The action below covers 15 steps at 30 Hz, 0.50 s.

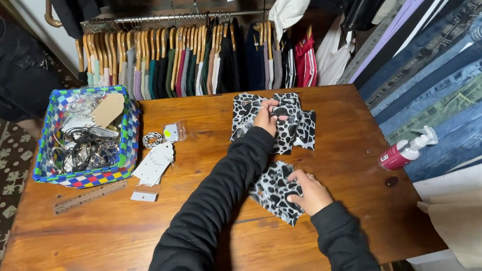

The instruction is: Attaching price tags to leopard-print fabric accessories and folding them on a wooden table.

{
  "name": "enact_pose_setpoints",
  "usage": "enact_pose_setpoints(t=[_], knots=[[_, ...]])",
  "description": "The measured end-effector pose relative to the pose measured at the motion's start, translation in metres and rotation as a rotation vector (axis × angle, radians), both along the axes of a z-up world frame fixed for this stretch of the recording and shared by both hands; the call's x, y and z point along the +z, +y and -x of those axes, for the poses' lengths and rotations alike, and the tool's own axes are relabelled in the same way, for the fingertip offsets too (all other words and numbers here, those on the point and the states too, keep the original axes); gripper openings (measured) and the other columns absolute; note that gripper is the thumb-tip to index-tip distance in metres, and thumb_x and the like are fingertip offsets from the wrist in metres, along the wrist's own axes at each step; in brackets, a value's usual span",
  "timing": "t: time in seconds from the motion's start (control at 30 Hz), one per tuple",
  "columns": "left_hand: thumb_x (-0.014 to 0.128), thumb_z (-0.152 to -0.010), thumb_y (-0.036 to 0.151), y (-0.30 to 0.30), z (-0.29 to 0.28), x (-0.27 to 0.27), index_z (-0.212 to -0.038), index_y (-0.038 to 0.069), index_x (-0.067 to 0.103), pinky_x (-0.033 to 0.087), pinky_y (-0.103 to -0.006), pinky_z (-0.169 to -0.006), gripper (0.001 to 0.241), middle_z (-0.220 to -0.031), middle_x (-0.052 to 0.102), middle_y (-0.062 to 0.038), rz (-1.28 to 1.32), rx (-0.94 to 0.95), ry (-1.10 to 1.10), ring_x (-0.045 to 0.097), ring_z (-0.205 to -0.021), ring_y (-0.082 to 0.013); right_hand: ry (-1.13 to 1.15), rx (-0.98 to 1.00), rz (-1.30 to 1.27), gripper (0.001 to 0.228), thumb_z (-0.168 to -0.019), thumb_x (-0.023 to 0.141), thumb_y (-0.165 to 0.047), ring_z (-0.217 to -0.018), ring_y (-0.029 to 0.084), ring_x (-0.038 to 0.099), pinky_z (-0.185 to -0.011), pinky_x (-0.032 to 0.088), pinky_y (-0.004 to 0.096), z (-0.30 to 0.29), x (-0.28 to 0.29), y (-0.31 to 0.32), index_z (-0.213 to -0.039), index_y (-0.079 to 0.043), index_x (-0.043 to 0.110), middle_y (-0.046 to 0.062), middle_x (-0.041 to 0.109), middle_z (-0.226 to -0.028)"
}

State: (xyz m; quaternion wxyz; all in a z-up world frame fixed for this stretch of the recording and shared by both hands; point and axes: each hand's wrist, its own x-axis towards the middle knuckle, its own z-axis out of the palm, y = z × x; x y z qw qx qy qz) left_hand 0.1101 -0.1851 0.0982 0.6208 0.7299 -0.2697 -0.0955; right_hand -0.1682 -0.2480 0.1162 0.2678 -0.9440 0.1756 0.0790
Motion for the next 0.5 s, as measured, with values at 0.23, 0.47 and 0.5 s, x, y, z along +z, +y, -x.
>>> enact_pose_setpoints(t=[0.23, 0.47, 0.5], knots=[[0.081, -0.091, -0.007, 0.070, 0.012, 0.028, -0.151, 0.009, 0.062, 0.052, -0.0533, -0.123, 0.065, -0.146, 0.063, -0.023, 0.212, -0.076, -0.189, 0.065, -0.139, -0.0436, -0.081, 0.033, -0.290, 0.051, -0.081, 0.095, -0.017, -0.101, 0.023, 0.074, -0.090, 0.064, 0.037, 0.026, 0.008, 0.014, -0.124, -0.024, 0.067, 0.007, 0.065, -0.098], [0.071, -0.092, 0.057, 0.185, 0.114, -0.078, -0.153, 0.011, 0.044, 0.064, -0.0376, -0.101, 0.082, -0.147, 0.067, -0.010, 0.220, -0.037, 0.575, 0.071, -0.126, -0.0203, -0.566, -0.020, -0.626, 0.033, -0.096, 0.084, -0.010, -0.123, 0.018, 0.065, -0.115, 0.049, 0.032, 0.005, 0.013, 0.047, -0.122, -0.011, 0.064, 0.006, 0.062, -0.122], [0.076, -0.079, 0.064, 0.195, 0.135, -0.088, -0.167, 0.016, 0.034, 0.070, -0.0432, -0.096, 0.109, -0.163, 0.056, -0.008, 0.225, -0.027, 0.870, 0.069, -0.135, -0.0242, -0.618, -0.034, -0.607, 0.034, -0.095, 0.084, -0.008, -0.124, 0.021, 0.070, -0.113, 0.053, 0.032, -0.003, 0.011, 0.055, -0.124, -0.009, 0.065, 0.008, 0.064, -0.126]])
